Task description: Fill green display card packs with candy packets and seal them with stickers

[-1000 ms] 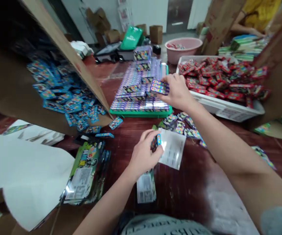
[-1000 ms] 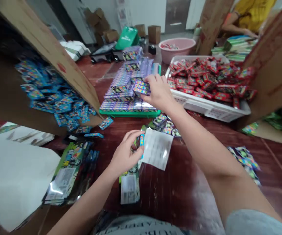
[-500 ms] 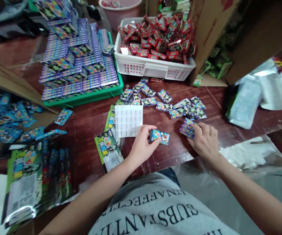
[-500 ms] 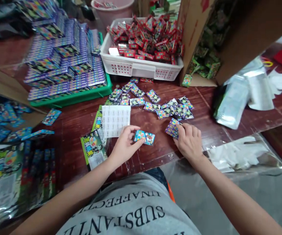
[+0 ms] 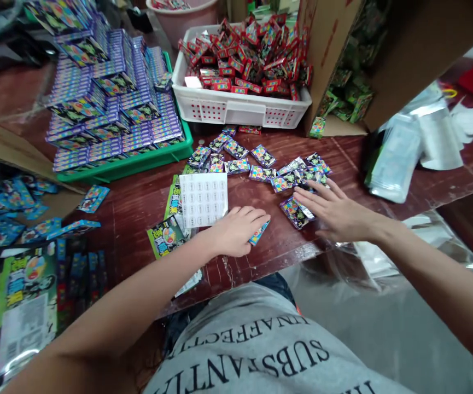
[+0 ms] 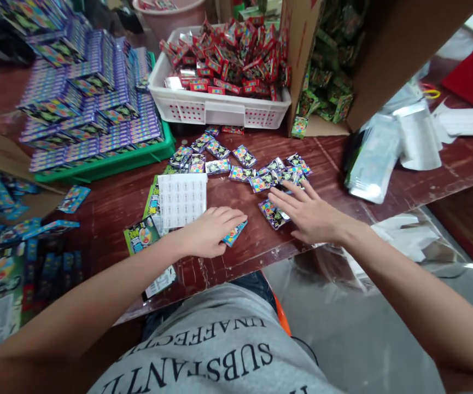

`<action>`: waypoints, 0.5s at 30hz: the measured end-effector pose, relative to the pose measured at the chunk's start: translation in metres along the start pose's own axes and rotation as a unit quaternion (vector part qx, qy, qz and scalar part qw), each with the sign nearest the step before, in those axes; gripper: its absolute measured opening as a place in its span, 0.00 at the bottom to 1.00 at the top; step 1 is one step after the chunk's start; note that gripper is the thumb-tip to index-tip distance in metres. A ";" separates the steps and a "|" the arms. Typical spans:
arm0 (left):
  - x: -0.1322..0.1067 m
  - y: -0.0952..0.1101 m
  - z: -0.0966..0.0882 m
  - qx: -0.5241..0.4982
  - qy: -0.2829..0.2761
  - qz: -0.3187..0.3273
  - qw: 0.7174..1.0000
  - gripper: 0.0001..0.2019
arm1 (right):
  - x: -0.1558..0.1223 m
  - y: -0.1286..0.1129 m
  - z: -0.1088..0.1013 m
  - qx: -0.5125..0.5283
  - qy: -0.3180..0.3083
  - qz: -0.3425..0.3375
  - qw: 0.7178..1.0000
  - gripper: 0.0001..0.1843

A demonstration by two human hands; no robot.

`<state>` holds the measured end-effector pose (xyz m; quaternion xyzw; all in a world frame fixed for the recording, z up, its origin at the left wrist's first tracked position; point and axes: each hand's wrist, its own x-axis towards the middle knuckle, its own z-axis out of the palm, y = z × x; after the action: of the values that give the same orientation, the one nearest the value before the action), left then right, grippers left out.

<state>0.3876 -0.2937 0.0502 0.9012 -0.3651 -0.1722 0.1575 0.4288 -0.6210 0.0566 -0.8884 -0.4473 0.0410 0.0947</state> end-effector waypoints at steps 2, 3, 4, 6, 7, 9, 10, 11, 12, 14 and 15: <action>0.007 0.007 0.006 0.013 0.033 -0.043 0.998 0.40 | 0.017 0.003 0.003 0.015 -0.011 -0.016 1.000 0.43; 0.007 0.012 0.010 0.023 0.052 -0.075 0.996 0.39 | 0.026 0.001 0.005 0.020 -0.022 -0.020 0.999 0.42; 0.006 0.018 0.014 0.031 0.069 -0.107 0.991 0.39 | 0.033 -0.001 0.007 0.024 -0.038 -0.021 0.999 0.40; -0.001 0.029 0.021 0.033 0.095 -0.157 0.982 0.38 | 0.045 -0.010 0.011 0.027 -0.062 -0.015 0.998 0.39; -0.005 0.033 0.024 0.029 0.105 -0.174 0.979 0.38 | 0.049 -0.014 0.013 0.027 -0.063 -0.007 0.998 0.40; -0.013 0.040 0.029 0.020 0.120 -0.200 0.972 0.38 | 0.055 -0.022 0.018 0.025 -0.041 0.022 0.999 0.43; -0.016 0.042 0.031 0.017 0.125 -0.212 0.969 0.38 | 0.058 -0.025 0.021 0.021 -0.020 0.046 0.999 0.42; -0.019 0.044 0.033 0.015 0.129 -0.225 0.966 0.38 | 0.061 -0.028 0.024 0.012 0.005 0.080 0.997 0.40; -0.020 0.046 0.034 0.014 0.132 -0.237 0.962 0.38 | 0.064 -0.031 0.027 -0.002 0.034 0.122 0.992 0.38; -0.019 0.048 0.035 0.015 0.136 -0.251 0.958 0.38 | 0.073 -0.040 0.033 -0.045 0.085 0.208 0.973 0.34; -0.018 0.049 0.036 0.018 0.140 -0.254 0.957 0.38 | 0.078 -0.047 0.036 -0.066 0.102 0.240 0.963 0.33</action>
<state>0.3310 -0.3202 0.0416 0.9820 -0.1012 -0.0726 0.1420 0.4330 -0.5264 0.0315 -0.9735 -0.2107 -0.0580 0.0681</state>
